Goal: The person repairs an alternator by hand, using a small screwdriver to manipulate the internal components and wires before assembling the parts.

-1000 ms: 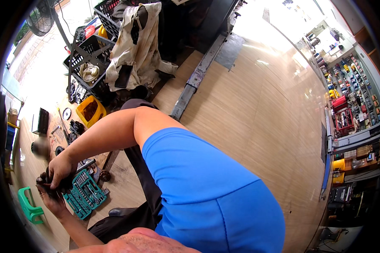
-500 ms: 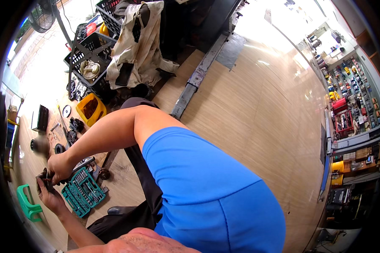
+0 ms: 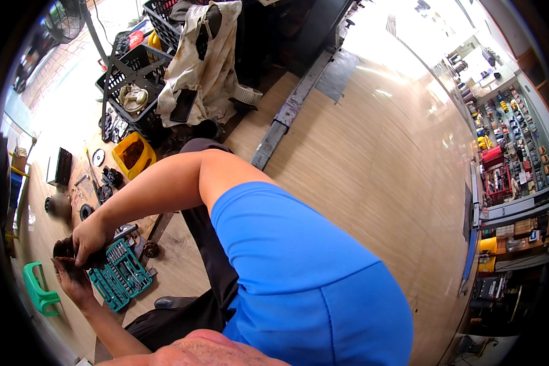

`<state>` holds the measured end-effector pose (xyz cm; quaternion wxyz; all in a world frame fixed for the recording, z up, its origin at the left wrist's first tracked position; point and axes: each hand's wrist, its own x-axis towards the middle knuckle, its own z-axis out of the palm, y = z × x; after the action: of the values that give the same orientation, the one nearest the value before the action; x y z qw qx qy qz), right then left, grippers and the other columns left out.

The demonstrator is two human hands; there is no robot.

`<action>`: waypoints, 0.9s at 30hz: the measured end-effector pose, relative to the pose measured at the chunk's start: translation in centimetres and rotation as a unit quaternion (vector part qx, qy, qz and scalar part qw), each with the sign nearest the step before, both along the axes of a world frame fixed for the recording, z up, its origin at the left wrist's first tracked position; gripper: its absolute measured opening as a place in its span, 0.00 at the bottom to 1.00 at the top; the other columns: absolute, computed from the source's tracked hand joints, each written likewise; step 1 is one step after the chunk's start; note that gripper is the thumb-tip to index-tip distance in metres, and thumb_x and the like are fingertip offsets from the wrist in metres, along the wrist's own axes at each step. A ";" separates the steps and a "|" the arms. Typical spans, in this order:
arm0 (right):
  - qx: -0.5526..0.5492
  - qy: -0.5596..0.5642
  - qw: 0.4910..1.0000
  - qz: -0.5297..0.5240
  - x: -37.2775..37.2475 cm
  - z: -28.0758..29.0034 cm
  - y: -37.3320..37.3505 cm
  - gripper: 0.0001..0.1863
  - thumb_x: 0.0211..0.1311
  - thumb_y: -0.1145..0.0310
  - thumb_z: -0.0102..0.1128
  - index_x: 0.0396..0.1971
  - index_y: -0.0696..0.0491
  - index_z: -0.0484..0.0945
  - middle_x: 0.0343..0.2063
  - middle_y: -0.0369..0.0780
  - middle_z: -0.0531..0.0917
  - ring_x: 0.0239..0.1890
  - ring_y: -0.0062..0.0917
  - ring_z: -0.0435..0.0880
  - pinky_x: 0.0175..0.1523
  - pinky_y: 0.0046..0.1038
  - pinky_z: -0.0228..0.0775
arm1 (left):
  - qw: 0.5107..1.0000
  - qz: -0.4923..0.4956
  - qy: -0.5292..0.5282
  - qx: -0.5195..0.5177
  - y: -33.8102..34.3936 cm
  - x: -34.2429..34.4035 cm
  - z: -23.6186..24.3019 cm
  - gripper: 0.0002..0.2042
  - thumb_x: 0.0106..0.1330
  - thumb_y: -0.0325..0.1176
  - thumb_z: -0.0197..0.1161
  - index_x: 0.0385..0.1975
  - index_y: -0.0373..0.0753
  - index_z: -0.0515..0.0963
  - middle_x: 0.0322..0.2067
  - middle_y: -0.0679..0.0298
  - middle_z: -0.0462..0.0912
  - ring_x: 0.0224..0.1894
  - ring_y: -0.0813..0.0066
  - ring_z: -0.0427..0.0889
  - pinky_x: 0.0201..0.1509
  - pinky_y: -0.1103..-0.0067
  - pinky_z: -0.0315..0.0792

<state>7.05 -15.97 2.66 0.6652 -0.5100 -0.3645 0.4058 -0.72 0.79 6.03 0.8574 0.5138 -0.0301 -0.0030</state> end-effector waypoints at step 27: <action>-0.151 -0.370 0.910 -0.112 -0.6 1.9 -1.0 0.15 0.59 0.63 0.62 0.37 0.61 0.85 0.30 0.48 0.86 0.36 0.39 0.85 0.43 0.36 0.75 | 0.995 -0.036 -0.001 0.090 4.9 2.1 -4.1 0.18 0.77 0.42 0.50 0.47 0.32 0.78 0.42 0.57 0.83 0.43 0.71 0.81 0.51 0.74 0.74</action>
<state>6.44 -16.95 4.51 0.4387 -0.7556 -0.4590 0.1610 1.38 5.70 1.97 0.8068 0.5878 -0.0488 -0.0357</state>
